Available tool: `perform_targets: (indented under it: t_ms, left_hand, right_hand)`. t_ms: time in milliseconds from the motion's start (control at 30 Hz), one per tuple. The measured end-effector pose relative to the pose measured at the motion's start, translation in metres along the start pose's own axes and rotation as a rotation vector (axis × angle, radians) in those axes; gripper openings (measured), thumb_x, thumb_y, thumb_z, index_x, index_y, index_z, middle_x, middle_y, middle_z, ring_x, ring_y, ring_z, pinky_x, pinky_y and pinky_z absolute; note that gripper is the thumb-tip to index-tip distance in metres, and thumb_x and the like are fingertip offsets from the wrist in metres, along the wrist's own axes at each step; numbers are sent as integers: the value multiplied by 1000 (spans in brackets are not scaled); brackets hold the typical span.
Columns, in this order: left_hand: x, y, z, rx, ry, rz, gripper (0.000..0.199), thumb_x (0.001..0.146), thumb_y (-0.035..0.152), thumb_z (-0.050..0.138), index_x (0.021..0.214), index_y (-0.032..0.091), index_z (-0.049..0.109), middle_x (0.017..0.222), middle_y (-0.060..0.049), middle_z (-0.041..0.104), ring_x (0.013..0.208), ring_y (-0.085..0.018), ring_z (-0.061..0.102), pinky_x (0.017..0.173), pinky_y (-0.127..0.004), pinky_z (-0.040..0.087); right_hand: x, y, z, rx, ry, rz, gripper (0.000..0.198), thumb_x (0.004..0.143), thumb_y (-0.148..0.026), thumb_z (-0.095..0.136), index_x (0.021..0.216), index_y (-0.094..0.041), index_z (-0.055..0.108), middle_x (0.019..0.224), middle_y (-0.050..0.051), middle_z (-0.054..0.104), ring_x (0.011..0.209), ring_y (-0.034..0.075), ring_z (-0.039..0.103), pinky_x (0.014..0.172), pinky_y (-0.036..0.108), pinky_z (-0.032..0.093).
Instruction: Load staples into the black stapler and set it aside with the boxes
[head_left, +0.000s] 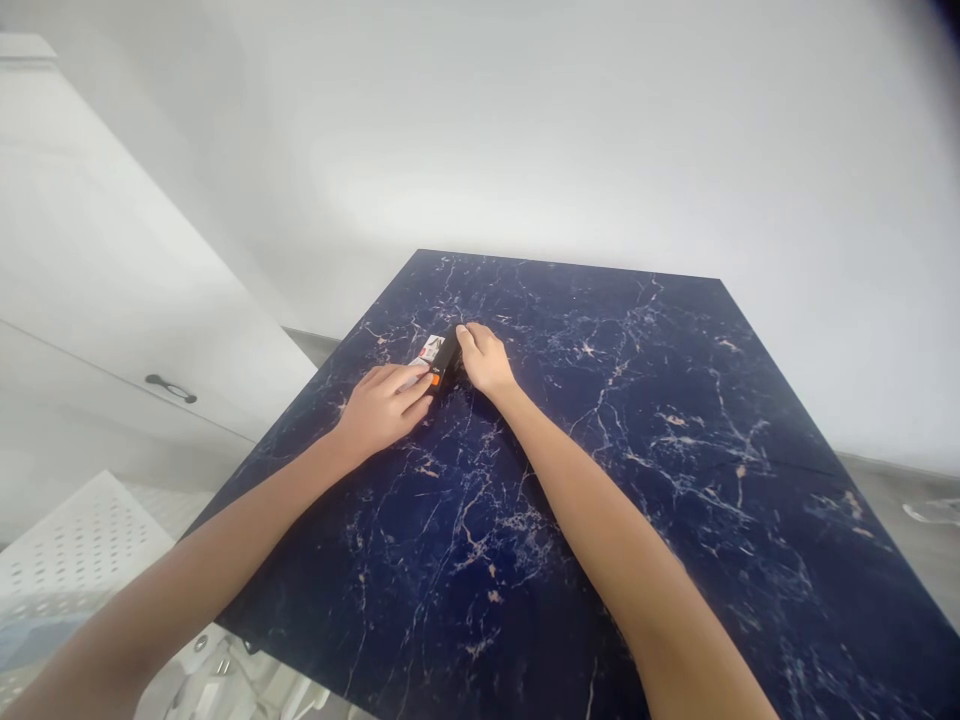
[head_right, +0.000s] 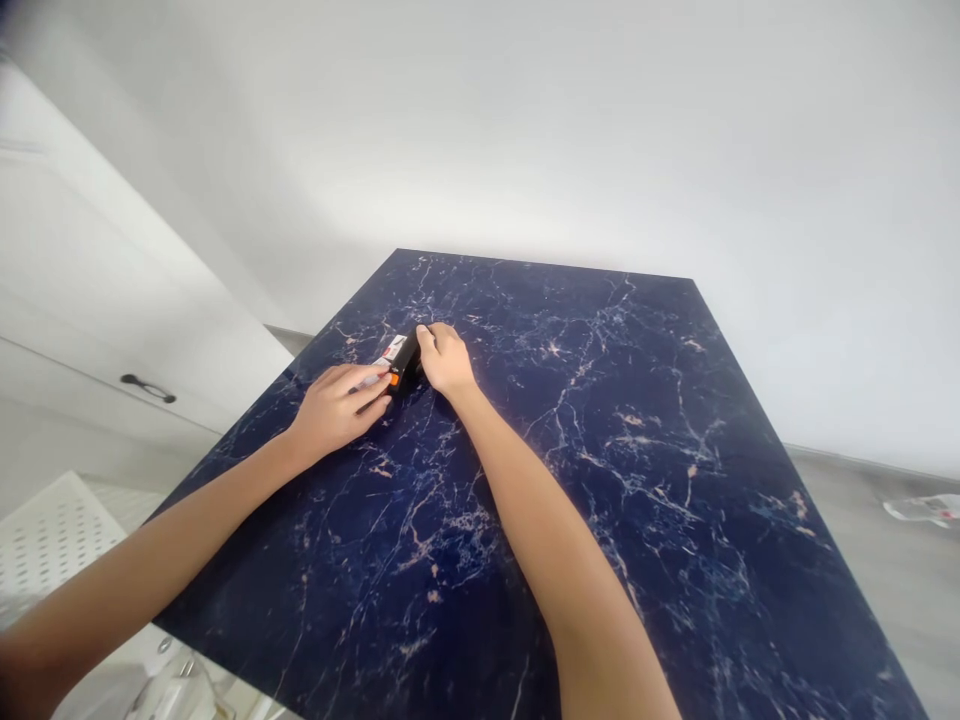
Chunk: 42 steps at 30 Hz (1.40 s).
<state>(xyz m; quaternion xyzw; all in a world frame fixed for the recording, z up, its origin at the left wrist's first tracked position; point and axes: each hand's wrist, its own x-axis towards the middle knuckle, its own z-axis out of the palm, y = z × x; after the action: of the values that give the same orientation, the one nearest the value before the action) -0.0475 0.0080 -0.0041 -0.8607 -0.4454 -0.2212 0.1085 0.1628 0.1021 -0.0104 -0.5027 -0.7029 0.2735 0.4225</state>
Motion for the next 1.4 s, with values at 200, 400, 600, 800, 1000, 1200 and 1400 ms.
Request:
perform_targets:
  t_ms: [200,400,600,800,1000,1200,1400]
  left_hand:
    - [6,0,8,-54,-30,-13,52,97,49,64,145,29,58,152,-11,55,134,-36,56,114,-55,44]
    - [8,7,7,-59,12,-124,41,90,35,66,130,26,67,127,-9,71,122,-33,63,110,-53,46]
    - [7,-15,-3,-163,64,-465,67,80,23,66,146,23,55,123,-6,74,122,-33,62,105,-48,51]
    - [2,-45,-9,-214,67,-516,46,81,30,69,127,26,70,126,-5,73,120,-33,64,106,-48,51]
    - [-4,-74,-16,-375,-38,-489,49,85,48,72,130,27,69,131,-7,70,120,-32,65,107,-49,50]
    - [-10,-81,-14,-406,-49,-488,50,88,50,70,132,28,66,136,-7,68,124,-32,63,109,-50,48]
    - [-8,-77,-16,-365,-57,-461,48,89,50,68,132,27,66,133,-8,68,124,-33,62,108,-52,48]
  right_hand:
    - [0,3,1,47,-27,14,57,108,-56,27,79,-23,63,98,9,72,106,24,66,100,35,48]
    - [6,10,-1,112,-92,99,51,106,-48,32,98,-19,73,96,8,73,83,21,70,85,34,56]
    - [6,12,-3,-6,-123,-49,32,81,-7,53,95,-22,77,99,3,73,93,19,67,94,32,51]
    - [2,11,3,-56,-234,-228,21,79,-12,68,92,-25,77,97,-1,77,87,19,66,93,34,50]
    - [2,10,2,-165,-236,-296,14,87,-14,62,95,-22,71,101,2,75,89,21,63,88,34,49]
    - [-7,2,5,-323,-296,-450,44,76,-1,48,111,-22,65,108,7,65,98,25,55,87,35,47]
    - [-3,3,6,-306,-266,-320,38,76,0,45,101,-20,65,95,7,65,90,24,56,84,35,46]
